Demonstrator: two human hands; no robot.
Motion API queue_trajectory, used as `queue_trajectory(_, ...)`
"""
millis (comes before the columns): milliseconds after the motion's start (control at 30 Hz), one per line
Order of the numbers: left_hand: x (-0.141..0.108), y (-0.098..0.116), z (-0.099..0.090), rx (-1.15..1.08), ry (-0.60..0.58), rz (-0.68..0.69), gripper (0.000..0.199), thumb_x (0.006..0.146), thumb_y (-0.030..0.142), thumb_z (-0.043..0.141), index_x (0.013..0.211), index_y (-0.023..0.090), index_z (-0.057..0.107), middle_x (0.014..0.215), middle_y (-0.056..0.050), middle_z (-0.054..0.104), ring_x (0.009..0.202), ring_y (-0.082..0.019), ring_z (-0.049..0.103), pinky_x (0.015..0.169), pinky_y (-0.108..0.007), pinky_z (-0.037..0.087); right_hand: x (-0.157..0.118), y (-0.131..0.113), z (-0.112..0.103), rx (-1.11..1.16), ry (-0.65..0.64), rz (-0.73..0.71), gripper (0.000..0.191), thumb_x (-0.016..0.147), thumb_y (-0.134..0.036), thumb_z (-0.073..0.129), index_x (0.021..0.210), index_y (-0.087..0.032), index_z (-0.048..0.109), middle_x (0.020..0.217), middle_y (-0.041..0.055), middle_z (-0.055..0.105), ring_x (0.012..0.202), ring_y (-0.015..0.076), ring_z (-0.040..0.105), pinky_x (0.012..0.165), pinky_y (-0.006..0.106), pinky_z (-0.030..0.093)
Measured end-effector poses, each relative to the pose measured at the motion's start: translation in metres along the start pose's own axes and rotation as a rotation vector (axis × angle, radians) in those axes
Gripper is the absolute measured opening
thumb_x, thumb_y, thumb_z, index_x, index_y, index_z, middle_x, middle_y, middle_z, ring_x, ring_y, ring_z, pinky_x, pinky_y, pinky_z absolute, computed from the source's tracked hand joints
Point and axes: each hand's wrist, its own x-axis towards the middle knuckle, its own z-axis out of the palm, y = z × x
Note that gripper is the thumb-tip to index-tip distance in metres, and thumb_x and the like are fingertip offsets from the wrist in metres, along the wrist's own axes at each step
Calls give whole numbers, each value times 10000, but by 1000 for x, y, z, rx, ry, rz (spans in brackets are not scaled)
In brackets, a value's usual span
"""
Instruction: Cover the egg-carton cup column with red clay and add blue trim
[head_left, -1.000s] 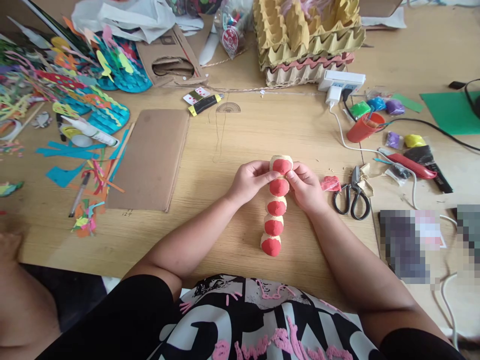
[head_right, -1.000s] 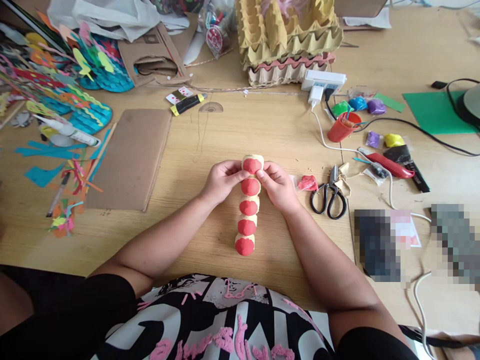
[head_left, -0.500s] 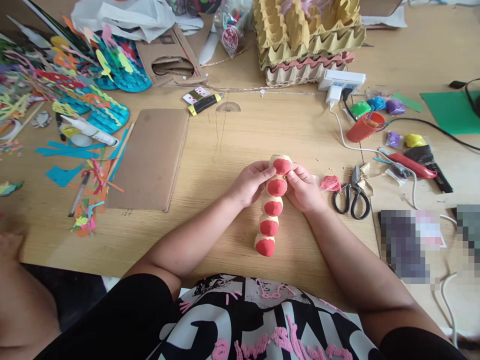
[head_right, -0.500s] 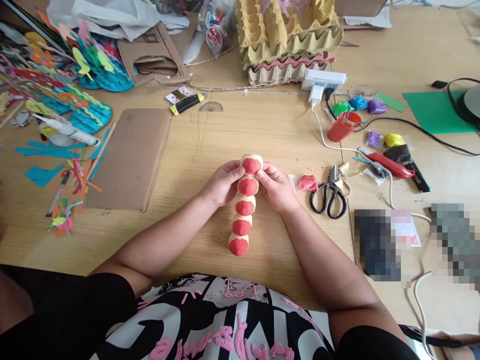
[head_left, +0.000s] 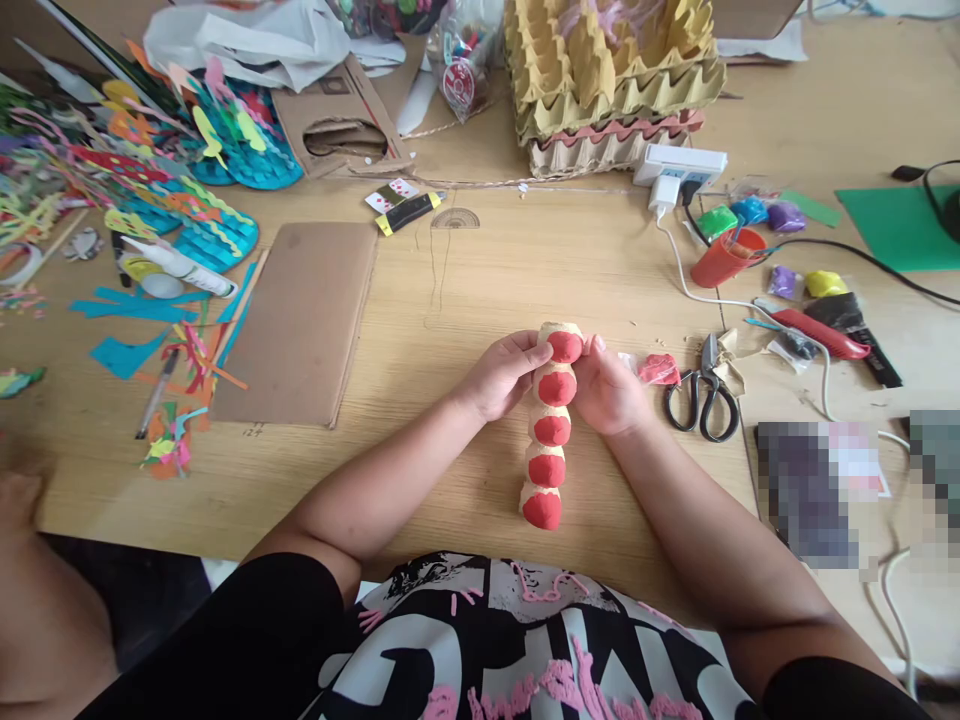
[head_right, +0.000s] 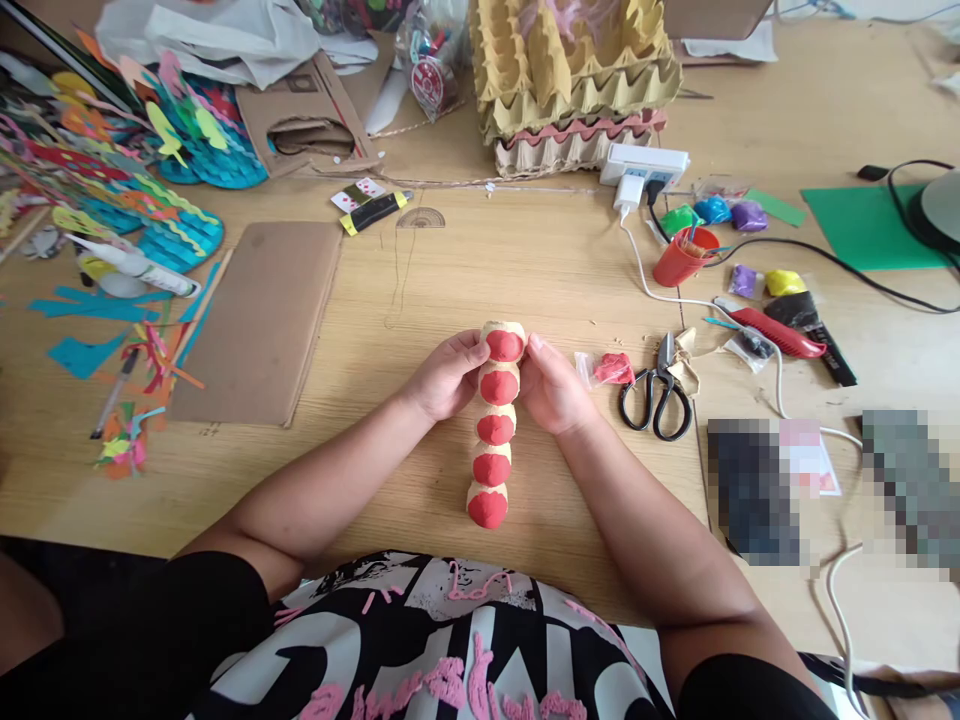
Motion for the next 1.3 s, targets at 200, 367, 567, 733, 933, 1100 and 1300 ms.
queue_trajectory(200, -1, 3, 3, 0, -29, -40, 515, 773, 685, 1016, 870, 231, 794, 836, -26, 727, 785, -195, 612, 774, -368, 465, 0, -3, -1, -9, 34, 15, 444, 808, -636, 1009, 853, -273, 757, 802, -3, 729, 755, 213, 650, 760, 378, 582)
queue_trajectory(367, -2, 3, 6, -43, 15, -91, 507, 749, 624, 1025, 788, 197, 755, 795, -28, 700, 755, -176, 588, 730, -338, 429, -2, -10, 8, 15, 25, 81, 391, 827, -601, 968, 894, -277, 762, 833, 25, 788, 943, 296, 770, 902, 445, 643)
queue_trajectory(567, -1, 3, 6, -76, 34, -162, 485, 750, 594, 991, 978, 193, 841, 948, -44, 798, 930, -213, 708, 860, -340, 525, -4, -14, 18, 18, 70, 185, 412, 776, -596, 952, 857, -283, 697, 813, 47, 797, 1029, 346, 790, 933, 474, 648)
queue_trajectory(733, -1, 4, 6, -52, 101, -239, 501, 730, 581, 984, 994, 183, 833, 910, -32, 780, 862, -191, 677, 821, -329, 509, -8, -16, 23, 12, 72, 236, 421, 783, -587, 948, 881, -278, 680, 815, 42, 774, 986, 329, 772, 890, 457, 632)
queue_trajectory(933, -2, 6, 8, -54, 84, -228, 425, 738, 494, 943, 995, 177, 824, 972, -59, 807, 992, -235, 724, 918, -357, 544, -11, -15, 23, -34, 104, 221, 517, 762, -616, 1015, 863, -281, 634, 813, -4, 715, 876, 275, 706, 853, 437, 607)
queue_trajectory(1100, -2, 8, 9, -50, 97, -222, 401, 736, 479, 964, 943, 172, 809, 915, -39, 787, 948, -212, 701, 902, -345, 530, -11, -14, 23, -41, 107, 212, 476, 797, -592, 999, 870, -272, 655, 827, -3, 712, 847, 247, 664, 877, 421, 570)
queue_trajectory(1300, -2, 11, 7, -49, 72, -215, 476, 732, 555, 988, 998, 188, 842, 979, -39, 820, 970, -213, 716, 905, -342, 514, -8, -13, 20, -44, 86, 192, 470, 777, -658, 973, 843, -289, 689, 827, 32, 746, 881, 279, 686, 838, 413, 579)
